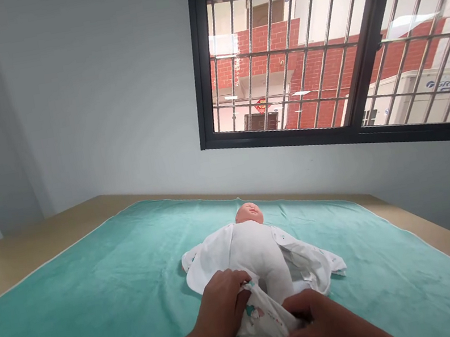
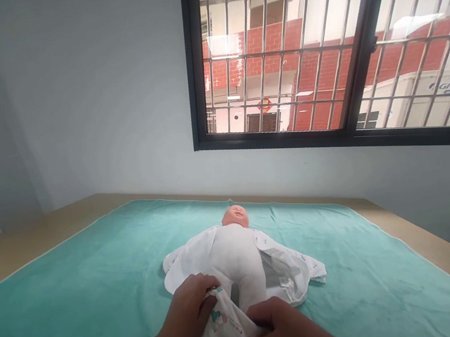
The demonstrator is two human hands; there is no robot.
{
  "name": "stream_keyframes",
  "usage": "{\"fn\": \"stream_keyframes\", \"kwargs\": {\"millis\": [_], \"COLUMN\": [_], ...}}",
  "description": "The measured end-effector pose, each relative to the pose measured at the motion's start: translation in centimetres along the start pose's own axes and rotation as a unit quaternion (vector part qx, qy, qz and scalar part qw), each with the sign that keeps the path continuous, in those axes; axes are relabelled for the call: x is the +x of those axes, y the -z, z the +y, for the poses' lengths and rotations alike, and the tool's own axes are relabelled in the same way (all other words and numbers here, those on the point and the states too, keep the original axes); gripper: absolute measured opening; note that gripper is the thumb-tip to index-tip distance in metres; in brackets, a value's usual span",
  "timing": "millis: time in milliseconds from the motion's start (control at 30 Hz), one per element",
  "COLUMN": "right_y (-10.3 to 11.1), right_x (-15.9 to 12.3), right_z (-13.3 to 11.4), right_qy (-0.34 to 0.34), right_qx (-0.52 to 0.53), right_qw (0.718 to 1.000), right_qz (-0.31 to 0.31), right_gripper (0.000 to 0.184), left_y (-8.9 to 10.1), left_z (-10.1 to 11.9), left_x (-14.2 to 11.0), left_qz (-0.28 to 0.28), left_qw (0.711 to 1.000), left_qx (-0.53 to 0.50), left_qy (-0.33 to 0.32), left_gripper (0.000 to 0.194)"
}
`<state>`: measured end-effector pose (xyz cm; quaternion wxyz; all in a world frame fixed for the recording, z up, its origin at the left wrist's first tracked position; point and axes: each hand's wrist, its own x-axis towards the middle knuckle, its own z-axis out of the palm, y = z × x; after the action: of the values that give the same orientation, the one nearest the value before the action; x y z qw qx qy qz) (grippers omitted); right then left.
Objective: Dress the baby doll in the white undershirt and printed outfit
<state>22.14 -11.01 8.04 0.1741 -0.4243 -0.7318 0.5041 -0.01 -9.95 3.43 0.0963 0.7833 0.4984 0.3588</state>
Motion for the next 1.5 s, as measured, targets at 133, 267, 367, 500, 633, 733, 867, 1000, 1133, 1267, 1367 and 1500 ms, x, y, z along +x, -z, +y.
{"fn": "stream_keyframes", "kwargs": {"millis": [133,267,367,500,633,733,867,1000,1133,1267,1367,1500], "right_y": [0.2,0.8,1.2,1.3,1.8,2.7,3.9,4.2,4.1,4.0,3.9,4.2], "right_x": [0.8,2.2,2.3,2.2,3.5,5.7,9.5,11.7,11.1,9.8,9.5,9.7], "right_z": [1.3,3.9,5.0,5.6,6.1,6.1,5.7,6.8,8.7,9.0,8.9,9.1], "right_qy": [0.008,0.051,0.141,0.147,0.136,0.109,0.067,0.066,0.111,0.118,0.102,0.107], "right_qx": [-0.08,-0.173,-0.226,-0.242,-0.273,-0.315,-0.321,-0.155,0.051,0.275,0.324,0.3], "right_qw": [0.983,0.946,0.916,0.924,0.912,0.881,0.862,0.887,0.915,0.901,0.894,0.906], "right_qz": [0.165,0.271,0.3,0.257,0.275,0.335,0.387,0.43,0.385,0.315,0.292,0.278], "right_gripper": [0.009,0.012,0.008,0.02,0.029,0.026,0.018,0.02,0.032,0.038,0.036,0.034], "left_y": [0.9,1.3,0.7,-0.3,-0.4,-0.3,-0.9,-2.2,-2.3,-1.5,-1.4,-1.6], "left_z": [0.4,0.1,-0.6,-1.2,-1.3,-1.8,-3.2,-5.1,-6.4,-7.2,-7.6,-8.2], "left_x": [0.3,0.5,0.6,0.5,1.4,3.6,7.2,8.1,6.8,6.0,6.0,6.2], "left_qz": [-0.049,-0.07,-0.058,-0.05,-0.017,-0.005,0.029,0.038,-0.02,-0.076,-0.09,-0.112], "left_qw": [0.992,0.979,0.974,0.964,0.978,0.99,0.987,0.975,0.928,0.865,0.844,0.888], "left_qx": [-0.116,-0.189,-0.211,-0.243,-0.19,-0.12,-0.112,-0.177,-0.347,-0.47,-0.491,-0.422], "left_qy": [0.016,0.01,0.059,0.091,0.079,0.08,0.107,0.126,0.13,0.159,0.197,0.147], "left_gripper": [0.009,0.009,0.01,0.022,0.018,0.015,0.012,0.016,0.03,0.039,0.043,0.045]}}
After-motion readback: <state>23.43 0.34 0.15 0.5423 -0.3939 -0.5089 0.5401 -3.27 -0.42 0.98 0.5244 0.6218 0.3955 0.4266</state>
